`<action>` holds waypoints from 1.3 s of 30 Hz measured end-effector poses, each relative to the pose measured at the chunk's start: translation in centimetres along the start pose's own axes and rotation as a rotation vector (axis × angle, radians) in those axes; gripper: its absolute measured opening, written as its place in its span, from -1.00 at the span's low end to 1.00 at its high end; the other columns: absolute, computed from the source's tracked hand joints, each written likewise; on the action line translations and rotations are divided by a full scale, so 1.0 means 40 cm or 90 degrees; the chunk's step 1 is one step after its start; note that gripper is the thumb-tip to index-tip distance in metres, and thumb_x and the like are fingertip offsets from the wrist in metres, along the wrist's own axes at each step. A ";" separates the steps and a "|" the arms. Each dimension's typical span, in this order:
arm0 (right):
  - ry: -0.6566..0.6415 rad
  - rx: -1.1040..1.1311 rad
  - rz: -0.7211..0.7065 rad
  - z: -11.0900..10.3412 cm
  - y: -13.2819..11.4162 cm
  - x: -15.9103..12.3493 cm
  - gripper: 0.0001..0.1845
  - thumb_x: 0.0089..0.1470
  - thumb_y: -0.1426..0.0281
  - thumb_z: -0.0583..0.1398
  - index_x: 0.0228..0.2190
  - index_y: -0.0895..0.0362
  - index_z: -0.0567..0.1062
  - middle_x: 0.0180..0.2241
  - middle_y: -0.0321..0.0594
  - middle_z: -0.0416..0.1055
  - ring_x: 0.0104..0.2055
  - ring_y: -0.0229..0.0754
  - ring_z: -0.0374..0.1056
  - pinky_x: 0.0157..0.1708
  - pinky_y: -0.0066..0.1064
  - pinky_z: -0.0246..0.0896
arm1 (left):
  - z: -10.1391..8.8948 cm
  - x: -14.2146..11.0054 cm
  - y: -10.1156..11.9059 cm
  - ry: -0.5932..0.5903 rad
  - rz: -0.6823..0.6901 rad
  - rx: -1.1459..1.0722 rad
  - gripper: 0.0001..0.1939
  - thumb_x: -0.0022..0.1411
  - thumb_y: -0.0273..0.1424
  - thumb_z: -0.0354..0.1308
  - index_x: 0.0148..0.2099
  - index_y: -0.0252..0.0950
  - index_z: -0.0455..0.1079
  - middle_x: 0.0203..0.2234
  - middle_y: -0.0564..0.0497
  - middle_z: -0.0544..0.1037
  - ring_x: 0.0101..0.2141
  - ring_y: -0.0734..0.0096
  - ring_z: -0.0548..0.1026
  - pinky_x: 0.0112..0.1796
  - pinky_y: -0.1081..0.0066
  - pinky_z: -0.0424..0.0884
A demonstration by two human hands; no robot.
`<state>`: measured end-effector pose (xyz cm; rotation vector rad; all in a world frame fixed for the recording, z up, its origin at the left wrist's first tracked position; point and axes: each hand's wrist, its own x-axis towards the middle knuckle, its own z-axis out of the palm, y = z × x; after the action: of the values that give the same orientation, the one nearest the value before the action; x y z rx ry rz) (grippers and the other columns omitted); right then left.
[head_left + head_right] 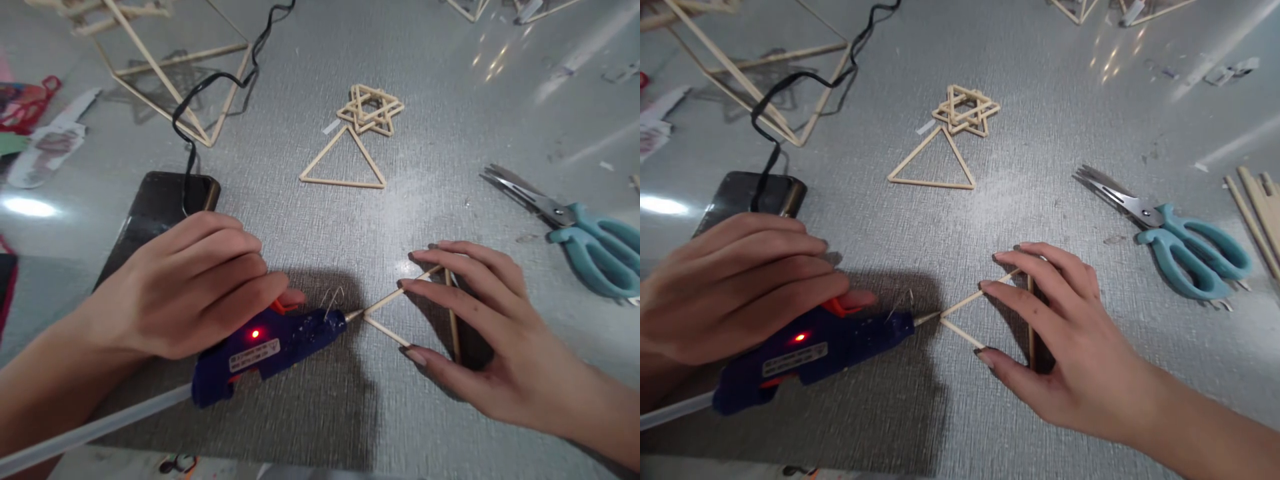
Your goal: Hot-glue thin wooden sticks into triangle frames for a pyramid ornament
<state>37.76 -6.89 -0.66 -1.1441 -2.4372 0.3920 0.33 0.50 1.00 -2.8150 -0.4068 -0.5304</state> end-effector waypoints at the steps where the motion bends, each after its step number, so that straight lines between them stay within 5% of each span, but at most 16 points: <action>1: 0.000 0.000 0.001 0.000 0.000 0.000 -0.45 0.34 0.16 0.39 0.25 0.08 0.53 0.36 0.06 0.44 0.44 0.28 0.29 0.38 0.23 0.28 | -0.001 -0.001 0.000 -0.002 0.000 0.001 -0.89 0.63 -0.38 0.11 -0.01 -0.21 0.46 -0.31 0.01 0.53 -0.19 0.17 0.51 -0.22 0.07 0.61; 22: 0.003 -0.002 -0.005 0.001 0.002 0.001 -0.45 0.33 0.15 0.40 0.24 0.09 0.55 0.36 0.06 0.44 0.43 0.29 0.30 0.38 0.23 0.27 | -0.003 0.011 0.002 -0.016 0.031 0.000 -0.75 0.69 -0.44 -0.07 -0.02 -0.26 0.44 -0.38 -0.02 0.52 -0.21 0.13 0.46 -0.23 0.02 0.61; 29: 0.002 -0.002 -0.008 0.000 0.003 0.000 -0.45 0.34 0.16 0.40 0.24 0.11 0.55 0.36 0.07 0.44 0.44 0.29 0.29 0.37 0.25 0.27 | 0.001 0.011 0.006 0.005 0.013 -0.002 -0.87 0.67 -0.36 0.11 -0.01 -0.26 0.43 -0.36 0.01 0.53 -0.22 0.16 0.47 -0.24 0.03 0.61; 39: 0.005 -0.005 -0.007 0.001 0.003 0.000 -0.45 0.34 0.15 0.39 0.25 0.08 0.53 0.36 0.06 0.45 0.44 0.30 0.29 0.35 0.27 0.28 | 0.001 0.012 0.002 -0.018 0.017 0.002 -0.73 0.71 -0.43 -0.09 -0.04 -0.25 0.42 -0.45 0.03 0.44 -0.24 0.14 0.47 -0.25 0.04 0.61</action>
<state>37.80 -6.82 -0.73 -1.1332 -2.4401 0.3742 0.81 0.55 1.15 -2.8236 -0.3738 -0.4846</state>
